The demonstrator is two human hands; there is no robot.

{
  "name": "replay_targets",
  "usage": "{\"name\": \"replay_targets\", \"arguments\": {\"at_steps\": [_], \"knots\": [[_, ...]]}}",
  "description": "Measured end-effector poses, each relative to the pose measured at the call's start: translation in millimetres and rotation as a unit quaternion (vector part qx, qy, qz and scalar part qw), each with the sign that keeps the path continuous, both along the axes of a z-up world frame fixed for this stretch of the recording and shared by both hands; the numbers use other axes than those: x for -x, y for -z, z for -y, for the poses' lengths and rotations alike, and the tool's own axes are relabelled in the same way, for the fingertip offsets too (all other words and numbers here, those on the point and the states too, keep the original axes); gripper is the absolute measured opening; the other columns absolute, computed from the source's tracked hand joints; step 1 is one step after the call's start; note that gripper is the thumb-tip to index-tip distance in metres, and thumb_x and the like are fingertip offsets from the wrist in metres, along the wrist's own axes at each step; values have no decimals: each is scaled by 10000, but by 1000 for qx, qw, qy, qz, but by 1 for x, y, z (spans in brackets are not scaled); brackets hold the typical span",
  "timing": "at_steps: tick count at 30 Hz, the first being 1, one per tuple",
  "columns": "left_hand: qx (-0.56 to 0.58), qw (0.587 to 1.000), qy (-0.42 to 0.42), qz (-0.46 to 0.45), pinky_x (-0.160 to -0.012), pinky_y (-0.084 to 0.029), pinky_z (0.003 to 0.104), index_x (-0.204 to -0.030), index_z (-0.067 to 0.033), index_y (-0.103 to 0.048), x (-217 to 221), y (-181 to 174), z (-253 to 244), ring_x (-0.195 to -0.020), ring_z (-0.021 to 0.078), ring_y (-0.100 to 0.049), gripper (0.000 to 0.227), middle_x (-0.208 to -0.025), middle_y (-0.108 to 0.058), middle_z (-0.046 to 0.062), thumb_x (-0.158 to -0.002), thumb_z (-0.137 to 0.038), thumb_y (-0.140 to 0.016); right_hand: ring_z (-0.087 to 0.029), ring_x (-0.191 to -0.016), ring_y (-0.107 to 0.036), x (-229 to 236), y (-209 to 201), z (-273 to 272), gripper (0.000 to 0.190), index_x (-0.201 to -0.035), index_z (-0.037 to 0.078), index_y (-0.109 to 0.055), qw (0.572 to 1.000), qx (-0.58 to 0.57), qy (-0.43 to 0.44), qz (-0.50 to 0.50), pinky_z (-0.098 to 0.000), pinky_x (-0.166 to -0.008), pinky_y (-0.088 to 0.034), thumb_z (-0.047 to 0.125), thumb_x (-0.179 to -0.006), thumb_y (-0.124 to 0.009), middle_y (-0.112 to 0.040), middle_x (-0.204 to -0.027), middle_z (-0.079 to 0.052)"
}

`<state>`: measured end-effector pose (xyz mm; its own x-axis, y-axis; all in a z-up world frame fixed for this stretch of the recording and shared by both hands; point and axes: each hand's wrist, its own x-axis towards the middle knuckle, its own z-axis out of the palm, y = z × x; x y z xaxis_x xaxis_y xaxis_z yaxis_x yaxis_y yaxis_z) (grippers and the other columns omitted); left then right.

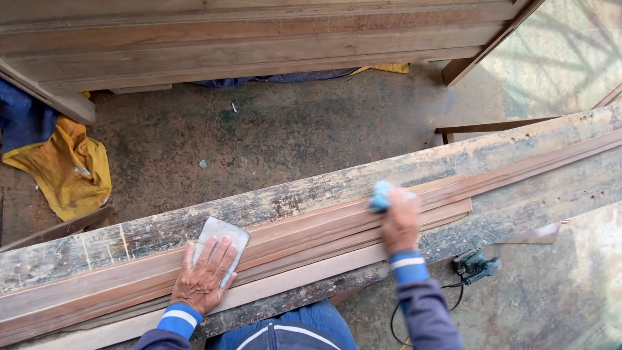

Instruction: Sand long thin wooden strips using a sanding block or sandpaper on a workbench.

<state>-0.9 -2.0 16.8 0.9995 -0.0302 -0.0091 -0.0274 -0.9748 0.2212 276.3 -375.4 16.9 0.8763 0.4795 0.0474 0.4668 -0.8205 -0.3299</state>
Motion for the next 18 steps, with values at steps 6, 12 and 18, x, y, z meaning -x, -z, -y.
{"name": "replay_targets", "arguments": {"at_steps": [6, 12, 18], "knots": [[-2, 1000, 3, -11, -1214, -159, 620, -1533, -218, -350, -1, -1, -3, -1494, 278, -252, 661, -1620, -300, 23, -930, -453, -485, -400, -1351, -544, 64, 20, -82, 455, -1413, 4, -547, 988, -77, 36, 133, -572, -1188, -372, 8, -958, -557, -594, -1421, -236], [-4, 1000, 6, -4, -1215, -168, 620, -1540, -214, -355, -1, -2, -3, -1492, 286, -265, 663, -1624, -306, 33, -936, -452, -488, -322, -1374, -571, 83, 21, -87, 472, -1410, 46, -578, 982, -120, -119, 85, -566, -1229, -353, -31, -943, -567, -622, -1426, -175], [2, 1000, 5, 11, -1213, -176, 623, -1534, -219, -358, -1, -2, -3, -1499, 280, -263, 657, -1627, -305, 20, -937, -458, -492, -338, -1199, -643, -21, 6, 26, 218, -1298, 29, -602, 985, 34, 146, 82, -463, -1083, -537, 59, -1107, -502, -653, -1286, -209]]}}
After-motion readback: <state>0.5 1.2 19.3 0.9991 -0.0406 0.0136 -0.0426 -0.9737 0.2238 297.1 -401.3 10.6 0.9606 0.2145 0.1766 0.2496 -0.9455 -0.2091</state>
